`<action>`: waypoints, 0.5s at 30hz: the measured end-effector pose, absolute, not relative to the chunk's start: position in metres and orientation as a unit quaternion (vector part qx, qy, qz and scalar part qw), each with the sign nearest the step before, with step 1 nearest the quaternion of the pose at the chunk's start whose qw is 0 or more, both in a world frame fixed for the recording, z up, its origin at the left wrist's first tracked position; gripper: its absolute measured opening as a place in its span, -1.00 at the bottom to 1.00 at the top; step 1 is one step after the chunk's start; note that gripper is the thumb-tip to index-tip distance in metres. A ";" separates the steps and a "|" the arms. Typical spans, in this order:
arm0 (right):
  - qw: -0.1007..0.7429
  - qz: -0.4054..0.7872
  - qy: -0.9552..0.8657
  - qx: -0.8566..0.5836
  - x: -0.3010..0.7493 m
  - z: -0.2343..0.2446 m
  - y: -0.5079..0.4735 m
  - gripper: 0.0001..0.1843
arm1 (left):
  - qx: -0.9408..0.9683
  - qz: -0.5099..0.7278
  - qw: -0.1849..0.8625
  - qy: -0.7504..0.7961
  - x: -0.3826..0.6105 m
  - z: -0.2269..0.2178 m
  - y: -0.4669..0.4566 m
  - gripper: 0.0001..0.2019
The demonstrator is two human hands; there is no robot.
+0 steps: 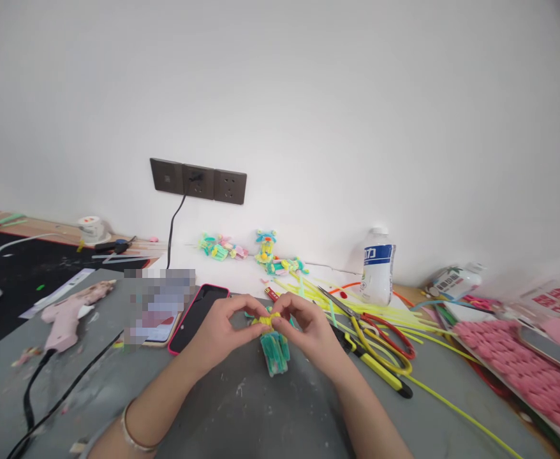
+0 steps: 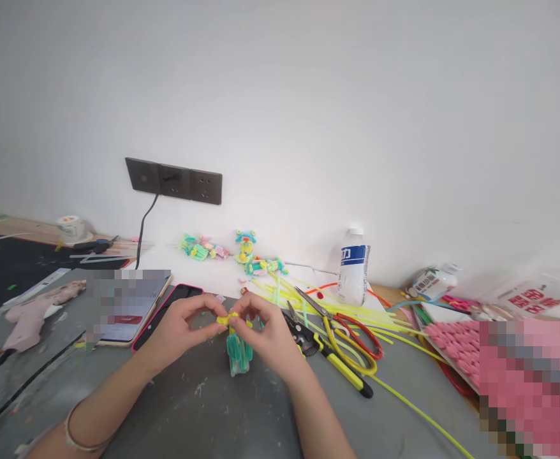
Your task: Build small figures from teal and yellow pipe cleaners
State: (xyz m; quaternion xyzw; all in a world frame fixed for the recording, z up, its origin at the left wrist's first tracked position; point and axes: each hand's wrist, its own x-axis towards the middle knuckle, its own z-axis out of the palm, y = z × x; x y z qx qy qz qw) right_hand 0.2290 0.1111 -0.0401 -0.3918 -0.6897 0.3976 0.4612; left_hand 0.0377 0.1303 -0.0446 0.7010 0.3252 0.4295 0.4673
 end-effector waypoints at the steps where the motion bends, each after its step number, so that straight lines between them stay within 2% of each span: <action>1: 0.464 0.405 -0.685 -0.389 0.229 -0.040 0.111 -0.79 | 0.691 0.426 0.484 0.327 0.038 -0.044 0.130 -0.90; 8: 0.478 0.400 -0.705 -0.339 0.232 -0.043 0.109 -0.85 | 0.647 0.395 0.584 0.290 0.035 -0.048 0.133 -0.79; 15: 0.459 0.467 -0.674 -0.341 0.232 -0.035 0.108 -0.78 | 0.670 0.379 0.564 0.300 0.032 -0.048 0.132 -0.79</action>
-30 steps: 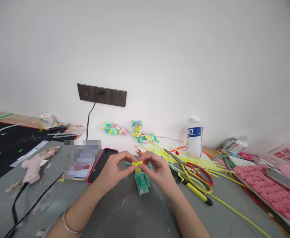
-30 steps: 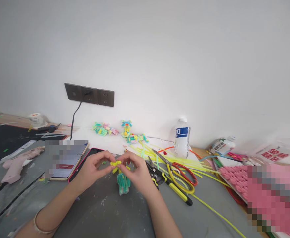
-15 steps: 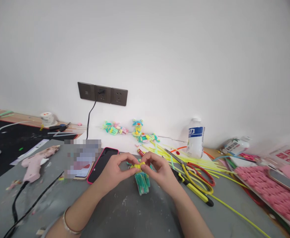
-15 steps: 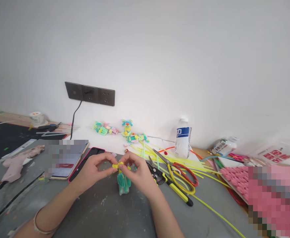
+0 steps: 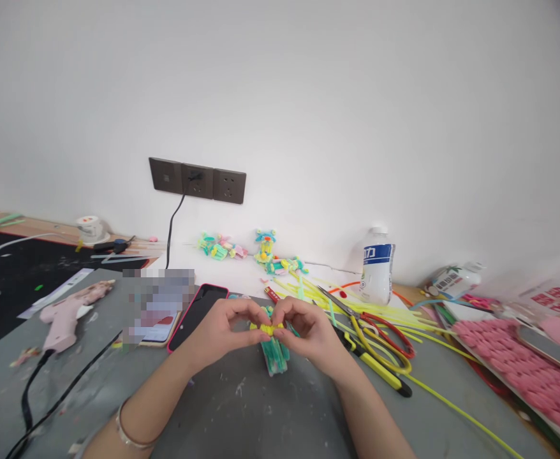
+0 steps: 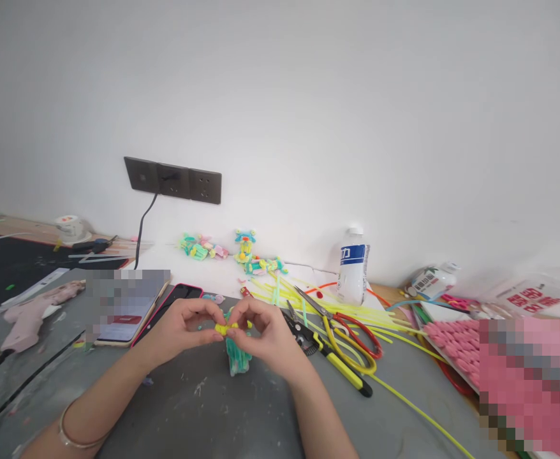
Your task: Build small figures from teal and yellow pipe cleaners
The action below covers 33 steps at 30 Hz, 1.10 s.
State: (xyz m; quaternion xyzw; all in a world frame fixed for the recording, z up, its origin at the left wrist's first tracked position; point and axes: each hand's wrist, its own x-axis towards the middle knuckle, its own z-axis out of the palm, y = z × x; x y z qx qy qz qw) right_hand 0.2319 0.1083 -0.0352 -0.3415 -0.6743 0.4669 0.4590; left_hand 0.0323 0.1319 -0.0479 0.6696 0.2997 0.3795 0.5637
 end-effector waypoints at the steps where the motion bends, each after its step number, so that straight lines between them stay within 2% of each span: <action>1: 0.455 0.478 -0.669 -0.341 0.232 -0.034 0.108 -0.76 | 0.677 0.377 0.556 0.302 0.032 -0.047 0.132 -0.80; 8: 0.403 0.559 -0.649 -0.321 0.239 -0.038 0.109 -0.75 | 0.756 0.331 0.490 0.280 0.028 -0.038 0.131 -0.87; 15: 0.338 0.633 -0.630 -0.296 0.243 -0.041 0.107 -0.77 | 0.783 0.310 0.484 0.238 0.025 -0.039 0.131 -0.89; 18: 0.361 0.628 -0.620 -0.301 0.242 -0.039 0.108 -0.76 | 0.775 0.323 0.484 0.247 0.025 -0.040 0.132 -0.92; 20: 0.404 0.604 -0.614 -0.309 0.241 -0.039 0.110 -0.77 | 0.751 0.349 0.497 0.260 0.027 -0.041 0.132 -0.90; 25: 0.516 0.505 -0.615 -0.318 0.237 -0.043 0.116 -0.82 | 0.650 0.422 0.570 0.273 0.037 -0.047 0.132 -0.70; 33: 0.504 0.489 -0.626 -0.339 0.231 -0.047 0.118 -0.77 | 0.562 0.452 0.614 0.321 0.045 -0.050 0.133 -0.76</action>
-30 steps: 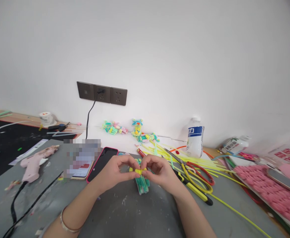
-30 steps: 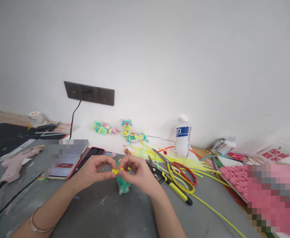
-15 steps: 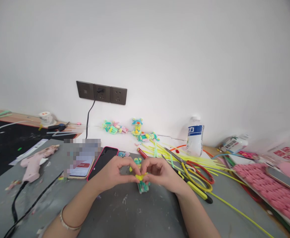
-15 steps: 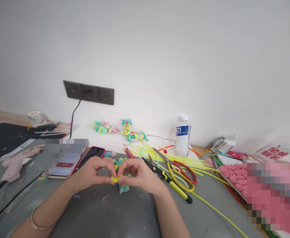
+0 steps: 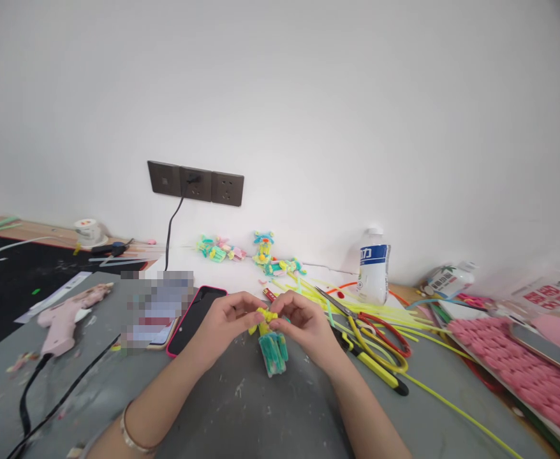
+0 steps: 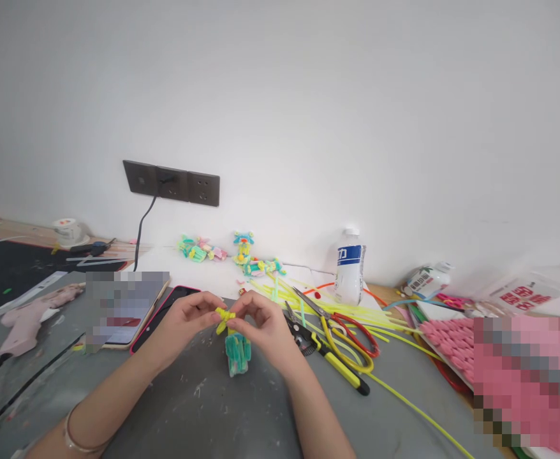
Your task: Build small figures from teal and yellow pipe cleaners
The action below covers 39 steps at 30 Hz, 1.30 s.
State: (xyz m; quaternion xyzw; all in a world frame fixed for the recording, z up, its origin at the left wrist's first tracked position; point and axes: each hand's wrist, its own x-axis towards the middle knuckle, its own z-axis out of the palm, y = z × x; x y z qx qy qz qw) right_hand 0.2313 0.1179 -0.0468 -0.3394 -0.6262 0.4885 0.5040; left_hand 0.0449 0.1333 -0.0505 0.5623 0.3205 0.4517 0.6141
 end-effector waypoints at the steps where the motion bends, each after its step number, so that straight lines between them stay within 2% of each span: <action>1: 0.501 0.494 -0.624 -0.339 0.231 -0.048 0.118 -0.75 | 0.556 0.458 0.611 0.328 0.045 -0.051 0.134 -0.75; 5: 0.519 0.493 -0.611 -0.336 0.232 -0.054 0.124 -0.64 | 0.527 0.510 0.565 0.378 0.042 -0.051 0.140 -0.71; 9: 0.562 0.460 -0.577 -0.374 0.235 -0.060 0.131 -0.67 | 0.495 0.534 0.534 0.430 0.037 -0.053 0.148 -0.65; 14: 0.619 0.418 -0.509 -0.429 0.241 -0.060 0.137 -0.66 | 0.488 0.545 0.536 0.420 0.031 -0.062 0.156 -0.70; 18: 0.663 0.416 -0.446 -0.433 0.246 -0.058 0.138 -0.65 | 0.528 0.518 0.523 0.424 0.029 -0.059 0.156 -0.67; 24: 0.731 0.348 -0.393 -0.436 0.271 -0.051 0.141 -0.71 | 0.652 0.396 0.509 0.399 0.025 -0.053 0.152 -0.76; 27: 0.689 0.257 -0.456 -0.502 0.288 -0.053 0.141 -0.74 | 0.684 0.341 0.530 0.368 0.022 -0.054 0.153 -0.78; 31: 0.560 0.116 -0.567 -0.593 0.303 -0.061 0.142 -0.75 | 0.710 0.286 0.530 0.364 0.018 -0.051 0.154 -0.79; 39: 0.474 0.097 -0.625 -0.613 0.313 -0.084 0.152 -0.75 | 0.773 0.189 0.511 0.324 0.013 -0.044 0.150 -0.82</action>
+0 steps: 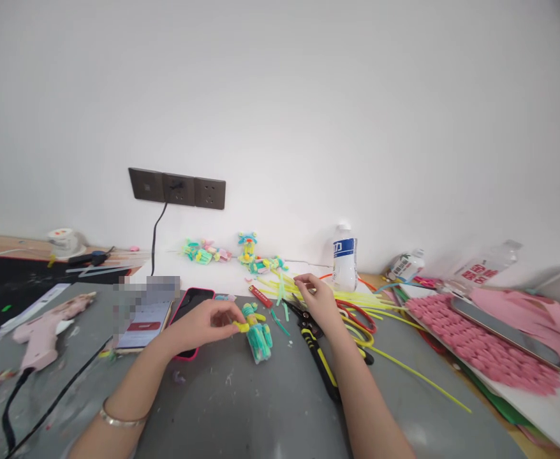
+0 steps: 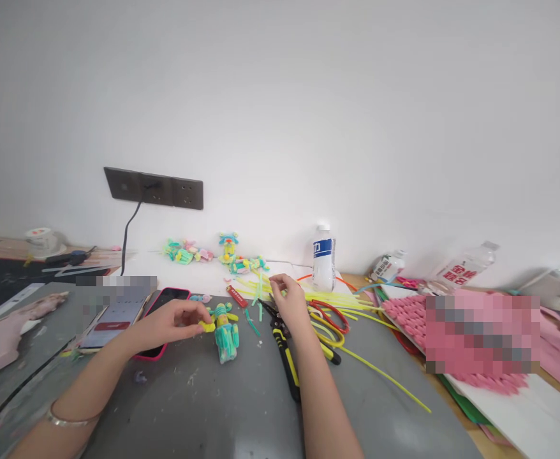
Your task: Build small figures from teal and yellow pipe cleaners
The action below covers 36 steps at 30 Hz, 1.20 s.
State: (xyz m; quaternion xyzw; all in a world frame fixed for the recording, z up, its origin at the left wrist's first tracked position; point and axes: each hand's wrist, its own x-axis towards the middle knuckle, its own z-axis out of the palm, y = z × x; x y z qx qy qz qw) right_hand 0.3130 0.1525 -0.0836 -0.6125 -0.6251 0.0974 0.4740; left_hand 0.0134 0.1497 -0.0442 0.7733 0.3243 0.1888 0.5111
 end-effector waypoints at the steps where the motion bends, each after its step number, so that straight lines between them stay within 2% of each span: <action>1: 0.462 0.098 -0.637 -0.610 0.313 -0.085 0.153 -0.75 | 0.785 0.177 0.499 0.322 0.013 -0.044 0.149 -0.80; 5: 0.394 0.101 -0.701 -0.586 0.305 -0.087 0.157 -0.81 | 0.810 0.150 0.475 0.310 0.015 -0.044 0.148 -0.76; 10: 0.299 0.093 -0.758 -0.572 0.281 -0.090 0.161 -0.83 | 0.798 0.117 0.508 0.301 0.017 -0.046 0.148 -0.67; 16: 0.254 0.068 -0.768 -0.583 0.273 -0.091 0.161 -0.77 | 0.766 0.142 0.538 0.322 0.016 -0.044 0.149 -0.68; 23: 0.232 0.034 -0.779 -0.581 0.274 -0.089 0.179 -0.81 | 0.746 0.137 0.572 0.312 0.017 -0.046 0.150 -0.79; 27: 0.237 0.021 -0.789 -0.566 0.274 -0.090 0.182 -0.79 | 0.740 0.133 0.573 0.326 0.018 -0.042 0.146 -0.76; 33: 0.293 0.035 -0.781 -0.551 0.272 -0.089 0.177 -0.84 | 0.717 0.118 0.600 0.336 0.020 -0.044 0.147 -0.63; 36: 0.339 0.052 -0.771 -0.537 0.271 -0.085 0.174 -0.84 | 0.703 0.122 0.615 0.337 0.021 -0.045 0.148 -0.64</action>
